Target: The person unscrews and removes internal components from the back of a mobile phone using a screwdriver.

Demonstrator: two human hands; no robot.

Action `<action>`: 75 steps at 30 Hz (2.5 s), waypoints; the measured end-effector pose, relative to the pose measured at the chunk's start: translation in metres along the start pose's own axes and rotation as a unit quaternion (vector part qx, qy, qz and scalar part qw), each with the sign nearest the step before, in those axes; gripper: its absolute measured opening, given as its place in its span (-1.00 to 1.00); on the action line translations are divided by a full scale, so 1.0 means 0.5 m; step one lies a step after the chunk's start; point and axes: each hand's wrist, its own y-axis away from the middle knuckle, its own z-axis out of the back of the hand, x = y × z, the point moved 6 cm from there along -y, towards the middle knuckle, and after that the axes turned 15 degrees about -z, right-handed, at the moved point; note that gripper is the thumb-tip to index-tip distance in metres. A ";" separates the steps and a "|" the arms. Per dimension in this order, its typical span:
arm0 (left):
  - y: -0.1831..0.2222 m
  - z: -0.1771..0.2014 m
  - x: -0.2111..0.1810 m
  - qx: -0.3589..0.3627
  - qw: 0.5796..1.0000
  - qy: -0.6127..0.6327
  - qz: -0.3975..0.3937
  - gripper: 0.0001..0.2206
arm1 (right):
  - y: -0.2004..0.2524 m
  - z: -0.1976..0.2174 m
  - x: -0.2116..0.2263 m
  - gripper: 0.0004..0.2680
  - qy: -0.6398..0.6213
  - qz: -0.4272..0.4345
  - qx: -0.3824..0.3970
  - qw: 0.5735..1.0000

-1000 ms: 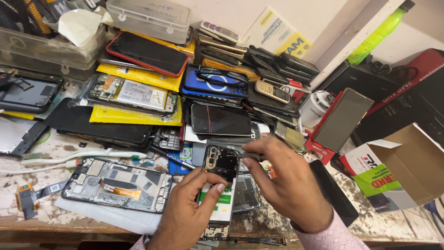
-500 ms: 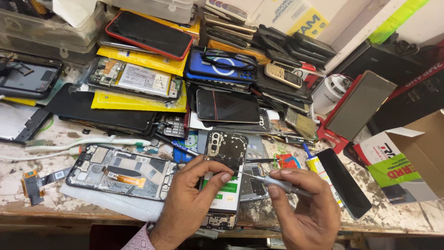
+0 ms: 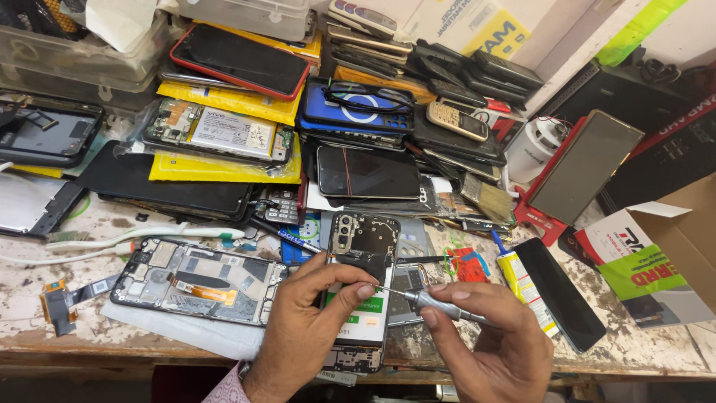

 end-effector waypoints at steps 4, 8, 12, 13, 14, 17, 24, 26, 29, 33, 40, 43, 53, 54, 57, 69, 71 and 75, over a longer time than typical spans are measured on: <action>0.000 0.000 -0.001 0.000 1.000 -0.007 -0.013 -0.86 | 0.002 -0.004 -0.003 -0.72 -0.007 -0.006 -0.001 1.000; -0.001 0.002 -0.002 -0.005 1.000 -0.014 -0.016 -0.86 | 0.003 -0.007 -0.003 -0.72 0.004 0.003 -0.005 1.000; -0.001 0.002 -0.004 -0.011 1.000 -0.011 -0.015 -0.86 | 0.003 -0.008 -0.004 -0.72 0.007 0.005 -0.008 1.000; -0.001 0.002 -0.004 -0.010 1.000 -0.007 -0.012 -0.86 | 0.003 -0.008 -0.005 -0.72 0.009 0.002 -0.006 1.000; 0.000 0.002 -0.003 -0.008 1.000 -0.003 -0.009 -0.86 | 0.003 -0.007 -0.006 -0.72 0.010 -0.002 -0.004 1.000; 0.000 0.002 -0.004 -0.009 1.000 0.006 -0.009 -0.86 | 0.002 -0.009 -0.006 -0.72 0.013 0.001 0.000 1.000; 0.000 0.002 -0.001 -0.007 1.000 0.000 -0.007 -0.86 | 0.004 -0.013 -0.011 -0.71 -0.011 0.000 0.015 1.000; -0.001 0.002 -0.003 -0.005 1.000 0.000 -0.014 -0.86 | 0.003 -0.013 -0.011 -0.71 -0.017 -0.004 0.015 1.000; -0.001 0.003 -0.007 -0.006 1.000 0.008 -0.008 -0.83 | -0.006 -0.013 -0.002 -0.71 -0.032 -0.002 0.015 0.999; -0.006 0.001 -0.019 -0.005 0.999 -0.027 -0.030 -0.81 | -0.042 -0.006 0.026 -0.71 -0.002 0.026 0.014 1.000; -0.005 -0.006 -0.016 0.013 0.999 -0.040 -0.027 -0.73 | -0.103 -0.037 0.070 -0.71 0.172 0.135 0.055 0.974; -0.001 -0.008 -0.007 0.039 0.998 -0.047 0.009 -0.70 | -0.106 -0.050 0.072 -0.72 0.181 0.146 0.074 0.970; 0.003 -0.011 -0.009 0.049 0.996 -0.063 -0.037 -0.72 | -0.108 -0.069 0.076 -0.74 0.208 0.173 0.113 0.956; 0.003 -0.011 -0.010 0.049 0.996 -0.061 -0.035 -0.72 | -0.108 -0.071 0.079 -0.74 0.213 0.172 0.116 0.955; 0.000 -0.010 -0.015 0.054 0.996 -0.066 -0.022 -0.69 | -0.117 -0.080 0.102 -0.74 0.297 0.190 0.131 0.927; 0.009 0.004 -0.066 -0.018 0.983 -0.015 -0.182 -0.49 | -0.145 -0.107 0.195 -0.78 0.300 0.257 0.307 0.866; 0.010 0.003 -0.046 -0.007 0.992 -0.023 -0.121 -0.47 | -0.165 -0.114 0.159 -0.78 0.427 0.148 0.266 0.851; 0.006 0.005 -0.046 -0.011 0.992 -0.009 -0.128 -0.45 | -0.155 -0.110 0.200 -0.77 0.305 0.255 0.316 0.862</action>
